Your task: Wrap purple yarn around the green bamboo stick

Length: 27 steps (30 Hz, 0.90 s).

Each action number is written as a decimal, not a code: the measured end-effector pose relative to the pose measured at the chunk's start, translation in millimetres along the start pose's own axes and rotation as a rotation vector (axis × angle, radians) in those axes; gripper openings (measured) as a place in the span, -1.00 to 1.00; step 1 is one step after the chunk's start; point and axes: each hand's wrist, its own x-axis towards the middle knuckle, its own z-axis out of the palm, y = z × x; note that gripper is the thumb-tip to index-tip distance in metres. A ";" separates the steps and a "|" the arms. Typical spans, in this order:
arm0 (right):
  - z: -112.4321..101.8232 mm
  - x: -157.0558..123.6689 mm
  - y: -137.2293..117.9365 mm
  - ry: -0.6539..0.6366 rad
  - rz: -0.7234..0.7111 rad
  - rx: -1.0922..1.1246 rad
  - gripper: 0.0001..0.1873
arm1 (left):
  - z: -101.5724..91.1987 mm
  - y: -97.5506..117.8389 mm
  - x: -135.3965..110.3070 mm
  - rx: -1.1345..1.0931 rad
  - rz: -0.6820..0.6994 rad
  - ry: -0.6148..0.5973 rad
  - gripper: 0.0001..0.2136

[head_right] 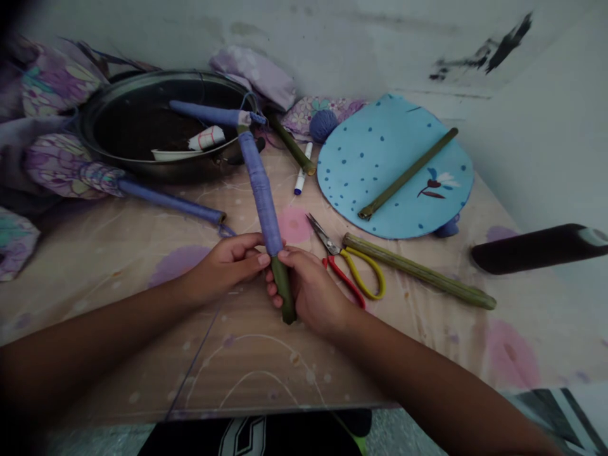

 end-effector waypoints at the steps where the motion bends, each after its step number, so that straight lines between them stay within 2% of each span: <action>1: -0.1 0.1 -0.2 -0.005 -0.003 -0.003 -0.84 | 0.3 -0.1 0.0 0.003 0.008 0.008 -0.77; 13: -1.5 1.1 1.1 0.024 0.015 -0.036 -0.79 | 1.1 1.1 -0.2 0.018 0.052 0.021 -0.81; 18: -3.0 1.4 2.3 -0.023 0.015 -0.028 -0.79 | 3.9 2.3 -2.7 0.052 0.078 0.049 -0.82; 23: -3.4 1.1 1.6 -0.091 0.012 0.006 -0.84 | 6.5 -0.5 -5.2 0.179 0.134 0.085 -0.80; 27: -3.1 0.4 1.0 -0.126 0.017 0.007 -0.84 | 8.1 -1.6 -5.8 0.203 0.117 0.095 -0.78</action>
